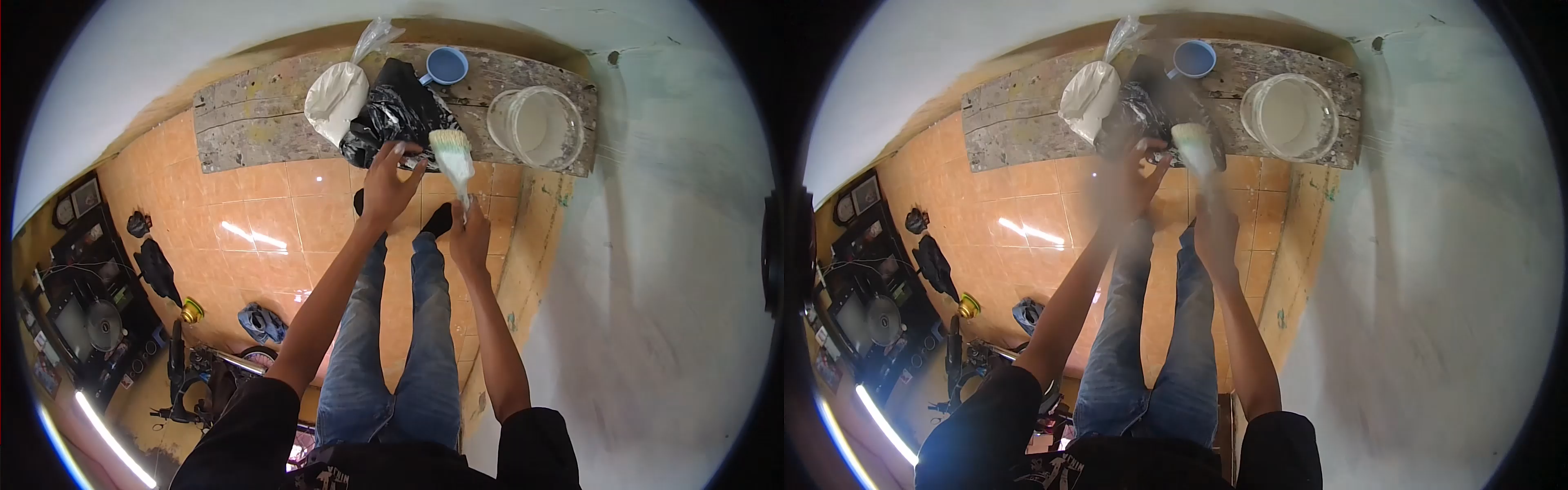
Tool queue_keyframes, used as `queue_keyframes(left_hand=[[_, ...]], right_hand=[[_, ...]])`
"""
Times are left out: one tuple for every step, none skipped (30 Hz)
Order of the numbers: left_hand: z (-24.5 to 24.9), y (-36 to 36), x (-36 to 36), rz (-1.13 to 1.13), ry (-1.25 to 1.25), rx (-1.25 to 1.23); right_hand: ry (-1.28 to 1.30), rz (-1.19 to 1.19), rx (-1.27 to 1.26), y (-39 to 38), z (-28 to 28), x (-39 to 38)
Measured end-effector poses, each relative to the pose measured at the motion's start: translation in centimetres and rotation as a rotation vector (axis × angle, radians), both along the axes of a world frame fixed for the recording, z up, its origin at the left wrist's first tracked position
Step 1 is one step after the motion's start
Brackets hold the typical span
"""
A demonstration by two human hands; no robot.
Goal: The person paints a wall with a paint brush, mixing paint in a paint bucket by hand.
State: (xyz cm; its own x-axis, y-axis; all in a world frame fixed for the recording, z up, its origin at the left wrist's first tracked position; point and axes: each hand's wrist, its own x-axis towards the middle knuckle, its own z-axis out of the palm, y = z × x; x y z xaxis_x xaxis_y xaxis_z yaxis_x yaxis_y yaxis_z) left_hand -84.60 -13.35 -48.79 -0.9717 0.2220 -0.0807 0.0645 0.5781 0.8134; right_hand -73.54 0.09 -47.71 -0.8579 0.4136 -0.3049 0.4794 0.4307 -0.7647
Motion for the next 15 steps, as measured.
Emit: queue_keyframes(left_hand=[[-1.2,0.3,-0.8,-0.005,0.043,-0.036],[-2.3,0.4,-1.5,-0.012,0.085,-0.072],[-3.1,0.6,-2.1,-0.020,0.126,-0.107],[-3.8,0.6,-2.5,-0.038,0.121,-0.166],[-4.4,0.6,-2.7,-0.064,0.148,-0.217],[-4.8,0.6,-2.9,-0.088,0.177,-0.269],[-5.1,0.6,-3.0,-0.111,0.206,-0.320],[-5.4,0.6,-3.2,-0.129,0.221,-0.347],[-5.7,0.4,-3.3,-0.102,0.192,-0.298],[-5.9,0.2,-3.4,-0.076,0.164,-0.249],[-6.1,-0.1,-3.4,-0.050,0.137,-0.202],[-5.8,-0.3,-3.6,-0.029,0.107,-0.138],[-5.4,-0.7,-3.8,-0.009,0.078,-0.074],[-5.0,-1.1,-4.0,0.010,0.049,-0.009],[-5.1,-1.6,-4.3,0.004,-0.024,0.033]], right_hand=[[0.018,-0.009,0.040,-0.2,-0.7,-0.6],[-0.051,-0.008,0.016,-0.2,-1.2,-1.2],[-0.123,-0.007,-0.008,0.0,-1.4,-1.8],[-0.195,-0.007,-0.030,0.1,-1.7,-2.2],[-0.190,-0.019,0.003,0.0,-2.6,-2.2],[-0.184,-0.028,0.036,-0.2,-3.5,-2.4],[-0.178,-0.036,0.069,-0.3,-4.2,-2.4],[-0.179,-0.033,0.060,-0.2,-4.8,-2.4],[-0.180,-0.031,0.050,-0.1,-5.0,-2.6],[-0.179,-0.030,0.040,-0.1,-5.1,-2.7],[-0.177,-0.029,0.062,-0.1,-5.1,-2.7],[-0.175,-0.028,0.082,-0.1,-5.3,-2.6],[-0.171,-0.029,0.103,0.0,-5.5,-2.4],[-0.167,0.018,0.126,0.2,-5.7,-2.2],[-0.162,0.064,0.151,0.7,-6.0,-1.7]])
